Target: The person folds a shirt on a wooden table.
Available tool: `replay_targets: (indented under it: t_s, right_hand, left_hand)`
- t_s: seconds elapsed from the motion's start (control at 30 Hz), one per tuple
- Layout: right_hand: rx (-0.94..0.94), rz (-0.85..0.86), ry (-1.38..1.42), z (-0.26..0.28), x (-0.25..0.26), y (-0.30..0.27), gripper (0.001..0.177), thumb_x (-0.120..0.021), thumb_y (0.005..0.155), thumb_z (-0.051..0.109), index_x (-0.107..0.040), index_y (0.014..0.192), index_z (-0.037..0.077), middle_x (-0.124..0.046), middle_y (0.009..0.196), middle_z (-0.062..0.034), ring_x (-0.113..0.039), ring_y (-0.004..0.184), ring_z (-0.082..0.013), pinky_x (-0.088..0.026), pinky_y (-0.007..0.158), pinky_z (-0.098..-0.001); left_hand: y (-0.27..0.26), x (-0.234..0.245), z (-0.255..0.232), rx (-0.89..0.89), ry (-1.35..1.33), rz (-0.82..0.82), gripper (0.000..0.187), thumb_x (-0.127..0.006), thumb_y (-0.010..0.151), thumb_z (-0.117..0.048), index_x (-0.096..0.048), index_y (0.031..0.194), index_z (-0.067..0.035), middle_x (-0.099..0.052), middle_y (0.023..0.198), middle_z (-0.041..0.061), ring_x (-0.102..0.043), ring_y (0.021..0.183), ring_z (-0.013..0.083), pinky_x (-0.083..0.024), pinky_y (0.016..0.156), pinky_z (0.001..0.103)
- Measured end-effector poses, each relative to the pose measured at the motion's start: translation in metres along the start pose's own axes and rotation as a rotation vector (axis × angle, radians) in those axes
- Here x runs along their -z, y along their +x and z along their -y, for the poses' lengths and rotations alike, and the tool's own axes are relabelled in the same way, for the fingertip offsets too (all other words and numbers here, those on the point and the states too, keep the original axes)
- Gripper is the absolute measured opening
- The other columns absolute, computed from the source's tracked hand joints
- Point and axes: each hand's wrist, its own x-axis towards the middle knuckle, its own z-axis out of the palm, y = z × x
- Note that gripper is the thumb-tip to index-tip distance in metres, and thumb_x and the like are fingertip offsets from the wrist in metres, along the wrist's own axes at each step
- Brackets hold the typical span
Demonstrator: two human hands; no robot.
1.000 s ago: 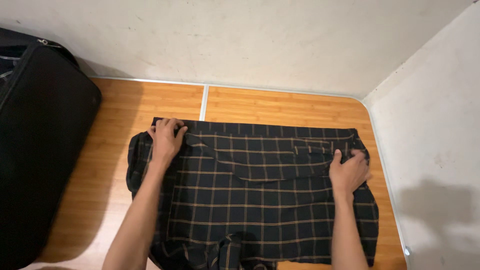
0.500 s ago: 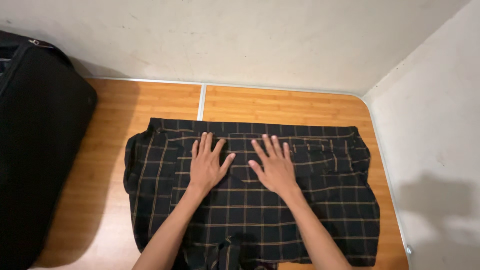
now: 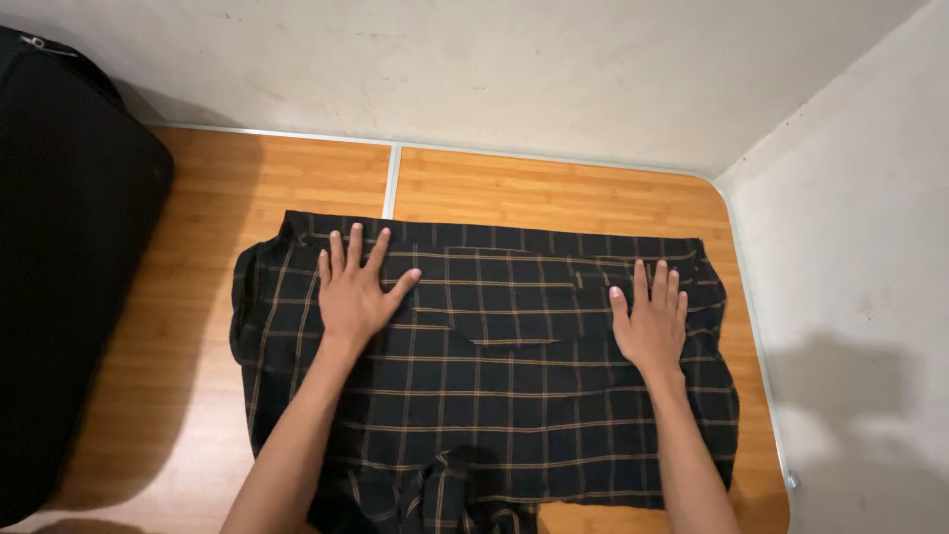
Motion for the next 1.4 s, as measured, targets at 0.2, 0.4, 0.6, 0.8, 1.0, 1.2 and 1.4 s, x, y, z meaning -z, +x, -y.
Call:
replay_targets:
  t_s: [0.2,0.4,0.6,0.8,1.0,1.2,1.4]
  right_hand:
    - [-0.057,0.026,0.073,0.001,0.003,-0.001,0.069,-0.036,0.105,0.054,-0.033,0.160,0.013,-0.022,0.167,-0.0235,-0.014,0.155,-0.0438,-0.012,0.123,-0.0567]
    - [-0.060,0.010,0.064,0.013,0.014,-0.022,0.074,-0.038,0.106,0.052,-0.029,0.161,0.004,-0.016,0.167,-0.0285,-0.007,0.153,-0.0504,-0.005,0.119,-0.0659]
    - [0.119,0.083,0.133,0.069,0.024,-0.089,0.066,-0.050,0.102,0.046,-0.043,0.153,0.005,-0.023,0.165,-0.0277,-0.015,0.154,-0.0437,-0.008,0.119,-0.0631]
    - [0.433,0.252,0.593,0.124,0.055,-0.157,0.053,-0.057,0.094,0.058,-0.077,0.099,0.009,-0.069,0.107,-0.0066,-0.056,0.114,-0.0249,-0.034,0.103,-0.0470]
    - [0.592,0.988,0.372,0.167,0.102,-0.162,0.064,-0.076,0.069,0.070,-0.077,0.086,0.009,-0.066,0.083,-0.0037,-0.052,0.091,-0.0213,-0.040,0.090,-0.0359]
    - [0.617,0.988,0.487,0.189,0.109,-0.163,0.024,-0.071,0.086,0.027,-0.072,0.086,0.004,-0.064,0.084,-0.0073,-0.051,0.092,-0.0216,-0.046,0.083,-0.0347]
    - [0.335,1.042,1.060,0.176,0.087,-0.141,0.019,-0.060,0.093,0.017,-0.073,0.094,0.003,-0.075,0.083,-0.0066,-0.069,0.076,-0.0164,-0.057,0.077,-0.0300]
  left_hand:
    - [-0.002,-0.005,0.009,0.036,-0.072,-0.034,0.087,-0.045,0.091,-0.081,-0.049,0.154,-0.022,-0.032,0.164,0.023,-0.027,0.152,0.0427,-0.021,0.122,0.058]
    - [-0.020,0.006,0.000,0.048,-0.027,-0.039,0.073,-0.043,0.104,-0.062,-0.042,0.158,-0.014,-0.029,0.164,0.030,-0.024,0.152,0.0503,-0.022,0.121,0.062]
    - [-0.072,0.032,-0.013,-0.092,-0.179,0.129,0.071,-0.048,0.103,-0.052,-0.039,0.159,-0.011,-0.026,0.160,0.033,-0.019,0.147,0.0556,-0.019,0.116,0.065]
    - [-0.114,0.063,-0.008,-0.176,-0.292,0.302,0.058,-0.063,0.096,-0.044,-0.052,0.147,-0.019,-0.028,0.162,0.025,-0.022,0.150,0.0485,-0.024,0.118,0.059]
    - [-0.133,0.086,-0.010,-0.192,-0.307,0.353,0.049,-0.071,0.090,-0.030,-0.064,0.138,-0.020,-0.040,0.156,0.019,-0.030,0.146,0.0452,-0.028,0.117,0.058]
    - [-0.144,0.092,-0.001,-0.189,-0.439,0.296,0.034,-0.076,0.085,-0.018,-0.075,0.118,-0.012,-0.054,0.148,0.016,-0.039,0.144,0.0403,-0.036,0.114,0.051]
    - [-0.148,0.117,0.026,-0.198,-0.562,0.157,0.024,-0.076,0.082,-0.011,-0.077,0.106,-0.007,-0.071,0.119,0.013,-0.062,0.120,0.0326,-0.049,0.102,0.042]
